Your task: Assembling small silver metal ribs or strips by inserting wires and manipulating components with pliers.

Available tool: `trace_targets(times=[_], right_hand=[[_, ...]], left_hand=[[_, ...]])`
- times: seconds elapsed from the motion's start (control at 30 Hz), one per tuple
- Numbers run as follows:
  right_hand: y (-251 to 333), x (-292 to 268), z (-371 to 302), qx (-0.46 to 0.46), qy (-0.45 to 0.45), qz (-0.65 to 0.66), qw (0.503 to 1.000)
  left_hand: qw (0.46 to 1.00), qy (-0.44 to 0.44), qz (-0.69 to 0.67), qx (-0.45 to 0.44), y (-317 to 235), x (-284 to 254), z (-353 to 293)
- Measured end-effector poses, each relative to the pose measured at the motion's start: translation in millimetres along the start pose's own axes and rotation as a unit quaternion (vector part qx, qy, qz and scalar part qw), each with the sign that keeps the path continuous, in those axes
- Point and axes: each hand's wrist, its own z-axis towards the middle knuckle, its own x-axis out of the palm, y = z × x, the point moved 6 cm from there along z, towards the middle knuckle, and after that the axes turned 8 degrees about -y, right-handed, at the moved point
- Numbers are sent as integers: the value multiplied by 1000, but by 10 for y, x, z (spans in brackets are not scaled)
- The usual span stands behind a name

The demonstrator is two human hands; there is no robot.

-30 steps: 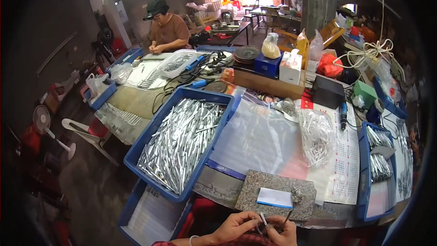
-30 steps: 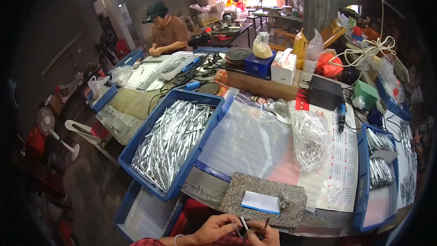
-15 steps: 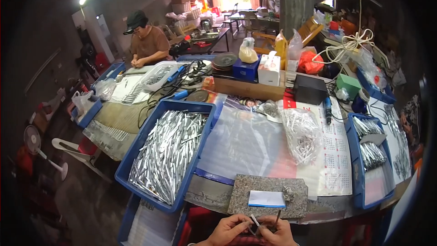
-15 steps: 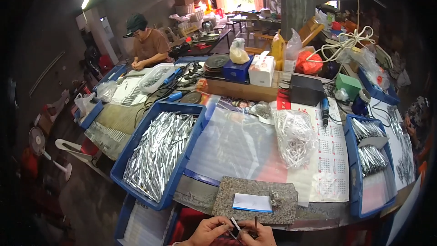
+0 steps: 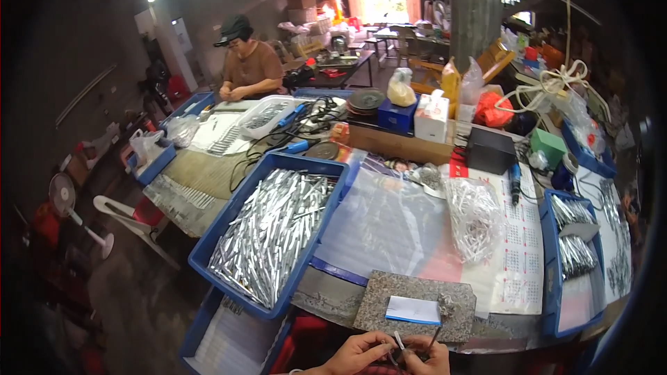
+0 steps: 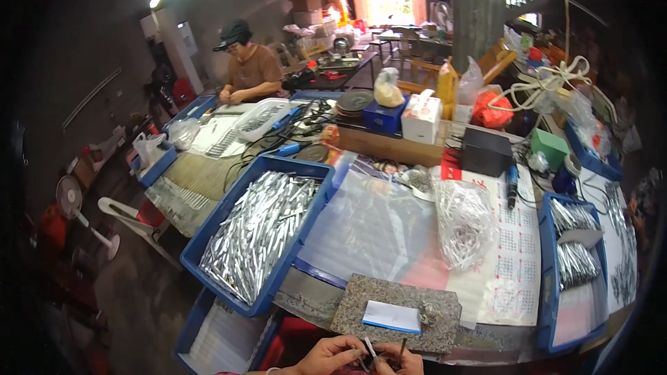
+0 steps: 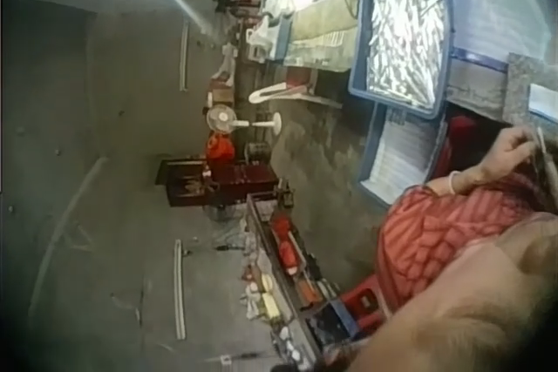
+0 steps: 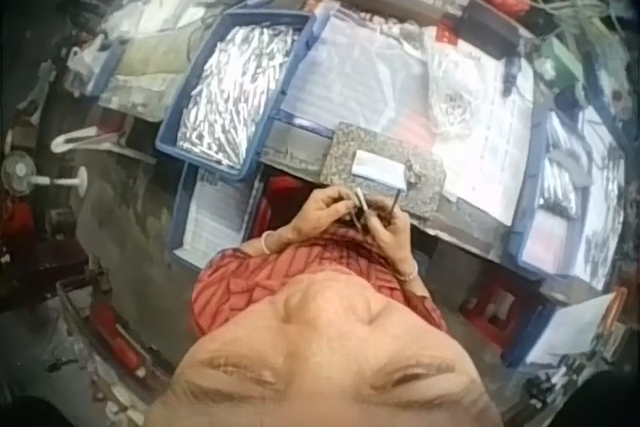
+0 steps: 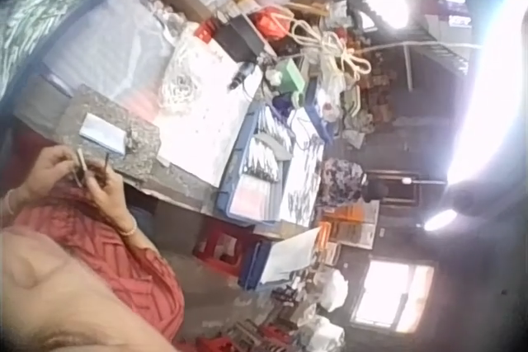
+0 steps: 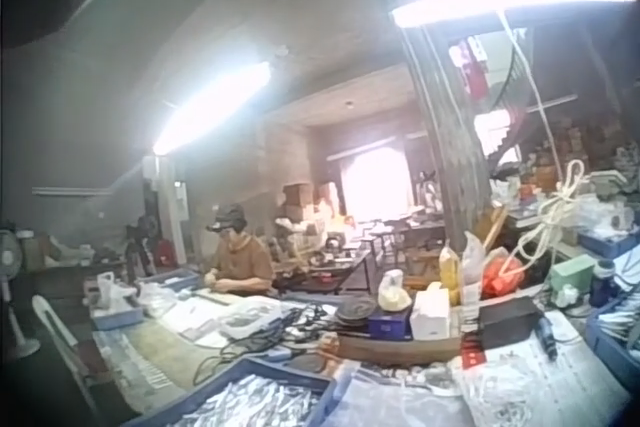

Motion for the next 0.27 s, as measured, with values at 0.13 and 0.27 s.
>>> trace_targets(times=[0.13,0.27], right_hand=[[7,-4,5,-27,-1,-51,998],[-29,-5,23,-45,6,-60,997]], left_hand=[[999,18,-24,-14,57,-4,-5],[999,34,-8,11,147,-47,15]])
